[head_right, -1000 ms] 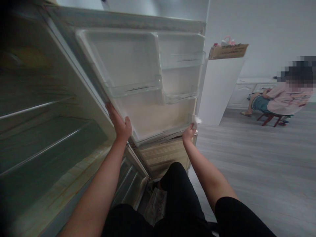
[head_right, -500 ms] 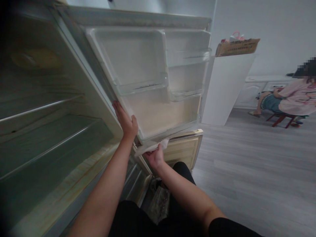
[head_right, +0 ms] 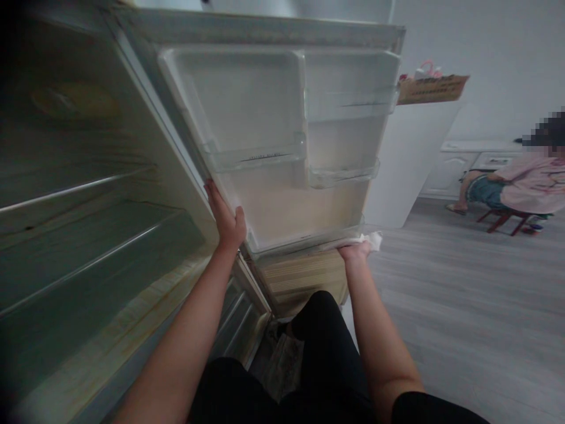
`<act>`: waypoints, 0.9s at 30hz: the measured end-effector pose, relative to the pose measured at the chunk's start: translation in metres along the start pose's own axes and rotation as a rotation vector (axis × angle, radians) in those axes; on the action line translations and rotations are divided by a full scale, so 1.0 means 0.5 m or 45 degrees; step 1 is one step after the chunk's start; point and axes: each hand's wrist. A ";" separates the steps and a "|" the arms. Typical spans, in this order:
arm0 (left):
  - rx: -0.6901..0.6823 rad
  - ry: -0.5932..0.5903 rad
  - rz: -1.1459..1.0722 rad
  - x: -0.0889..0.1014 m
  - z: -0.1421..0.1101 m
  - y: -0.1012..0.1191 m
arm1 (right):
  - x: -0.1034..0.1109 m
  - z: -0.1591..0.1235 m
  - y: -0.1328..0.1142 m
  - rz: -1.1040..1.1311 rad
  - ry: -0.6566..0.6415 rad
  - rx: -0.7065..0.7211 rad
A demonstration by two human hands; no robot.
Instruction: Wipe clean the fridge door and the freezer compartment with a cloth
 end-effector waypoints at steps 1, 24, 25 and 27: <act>0.016 -0.006 -0.004 0.001 -0.001 0.000 | 0.019 0.017 -0.015 -0.042 0.044 0.041; 0.053 -0.005 -0.036 0.010 -0.005 -0.013 | -0.247 -0.286 0.096 -1.685 -0.593 1.278; 0.042 -0.005 -0.042 0.012 -0.006 -0.016 | -0.254 -0.297 0.102 -1.703 -0.607 1.294; 0.024 -0.008 -0.056 0.016 -0.009 -0.023 | -0.258 -0.310 0.110 -1.725 -0.647 1.319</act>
Point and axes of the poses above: each hand's wrist, its own z-axis towards the middle knuckle, its own x-axis out of the back of the hand, y = z × x, and after that the axes turned 4 degrees about x, right-handed
